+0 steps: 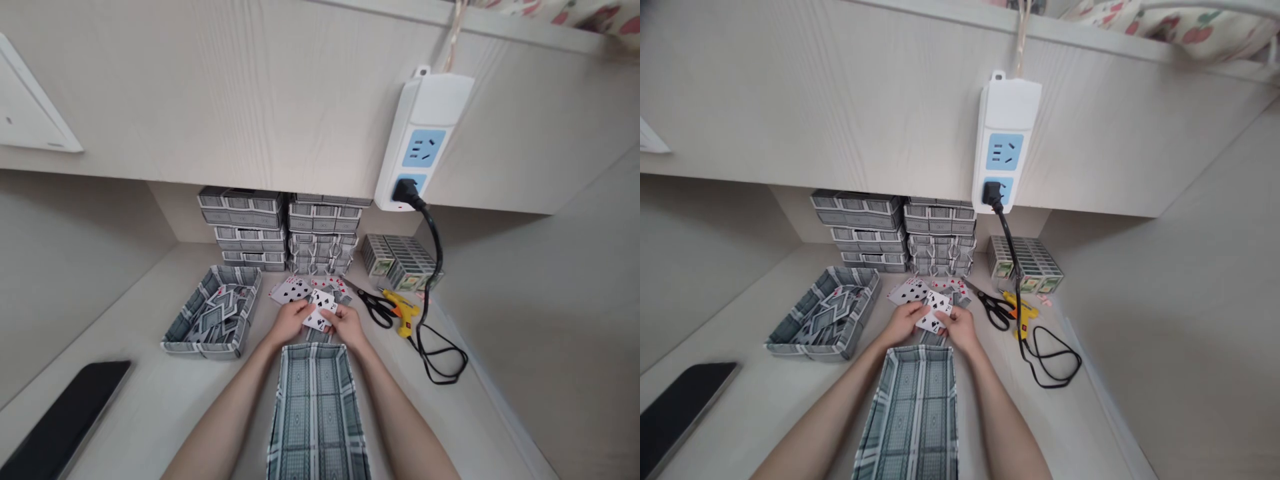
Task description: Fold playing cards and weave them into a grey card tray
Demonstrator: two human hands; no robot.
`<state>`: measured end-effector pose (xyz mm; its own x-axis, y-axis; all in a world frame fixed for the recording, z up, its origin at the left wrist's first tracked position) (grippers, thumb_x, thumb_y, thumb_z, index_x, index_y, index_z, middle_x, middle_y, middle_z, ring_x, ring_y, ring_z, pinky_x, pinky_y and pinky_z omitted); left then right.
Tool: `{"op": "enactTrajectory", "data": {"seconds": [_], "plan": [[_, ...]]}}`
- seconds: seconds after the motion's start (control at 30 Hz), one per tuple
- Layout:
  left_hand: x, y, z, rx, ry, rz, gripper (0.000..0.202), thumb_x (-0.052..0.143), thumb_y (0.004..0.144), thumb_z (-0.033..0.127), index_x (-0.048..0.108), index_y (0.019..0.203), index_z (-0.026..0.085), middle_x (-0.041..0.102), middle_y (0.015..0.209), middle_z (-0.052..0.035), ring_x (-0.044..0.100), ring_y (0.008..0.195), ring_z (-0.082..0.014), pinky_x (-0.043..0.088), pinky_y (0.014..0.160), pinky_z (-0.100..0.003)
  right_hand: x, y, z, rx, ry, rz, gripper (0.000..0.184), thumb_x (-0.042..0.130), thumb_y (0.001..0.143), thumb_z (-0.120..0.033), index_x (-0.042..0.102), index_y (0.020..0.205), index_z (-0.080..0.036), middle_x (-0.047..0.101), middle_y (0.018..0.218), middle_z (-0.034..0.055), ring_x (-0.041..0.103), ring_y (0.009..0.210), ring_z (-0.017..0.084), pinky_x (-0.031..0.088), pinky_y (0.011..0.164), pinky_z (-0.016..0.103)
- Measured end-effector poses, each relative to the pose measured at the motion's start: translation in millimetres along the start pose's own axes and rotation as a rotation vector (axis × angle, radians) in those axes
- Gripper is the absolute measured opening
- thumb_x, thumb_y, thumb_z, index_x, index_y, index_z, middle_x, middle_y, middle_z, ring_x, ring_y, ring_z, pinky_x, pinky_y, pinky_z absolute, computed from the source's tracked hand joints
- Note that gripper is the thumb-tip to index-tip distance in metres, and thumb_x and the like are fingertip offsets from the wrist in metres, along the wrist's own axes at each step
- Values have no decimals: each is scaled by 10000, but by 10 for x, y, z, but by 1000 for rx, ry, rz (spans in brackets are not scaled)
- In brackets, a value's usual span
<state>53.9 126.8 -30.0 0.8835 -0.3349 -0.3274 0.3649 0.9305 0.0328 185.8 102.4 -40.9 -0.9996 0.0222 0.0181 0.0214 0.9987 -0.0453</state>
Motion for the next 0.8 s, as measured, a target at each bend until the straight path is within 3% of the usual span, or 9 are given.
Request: {"op": "enactTrajectory", "data": {"seconds": [0.13,0.33,0.53,0.8], "plan": [[-7,-9,63,45,79,-1,438,387,739,510,510,548,135,482,498,30,409,487,-88,297,463,-187,5,-2,-5,-6,-10,2,355,647,548,-490,574,602,-146,576,449,0,496,355,114,387,352,222],[-12,5,77,71,217,40,474,381,733,518,479,463,142,455,445,18,380,468,-90,252,428,-184,-13,14,8,-30,-57,22,345,651,542,-485,554,583,-156,545,410,-17,474,327,109,376,334,218],[24,-6,57,19,133,-12,483,345,753,515,500,485,145,475,409,19,417,440,-95,302,450,-188,-25,27,29,-32,-79,40,340,598,602,-495,527,588,-162,495,360,-38,433,286,91,327,299,195],[-16,22,36,78,16,70,279,452,727,415,529,770,150,488,546,36,420,492,-89,312,470,-183,14,15,12,-36,-107,8,312,596,617,-464,522,596,-162,501,380,-40,438,288,91,315,296,190]]}}
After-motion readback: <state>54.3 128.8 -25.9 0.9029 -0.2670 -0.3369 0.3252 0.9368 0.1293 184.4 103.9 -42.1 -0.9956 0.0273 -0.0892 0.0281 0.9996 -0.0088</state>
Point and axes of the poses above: each hand's wrist, its own y-axis towards the middle knuckle, its own x-axis out of the palm, z = x × y, the point moved 7 cm from there along y, towards the middle knuckle
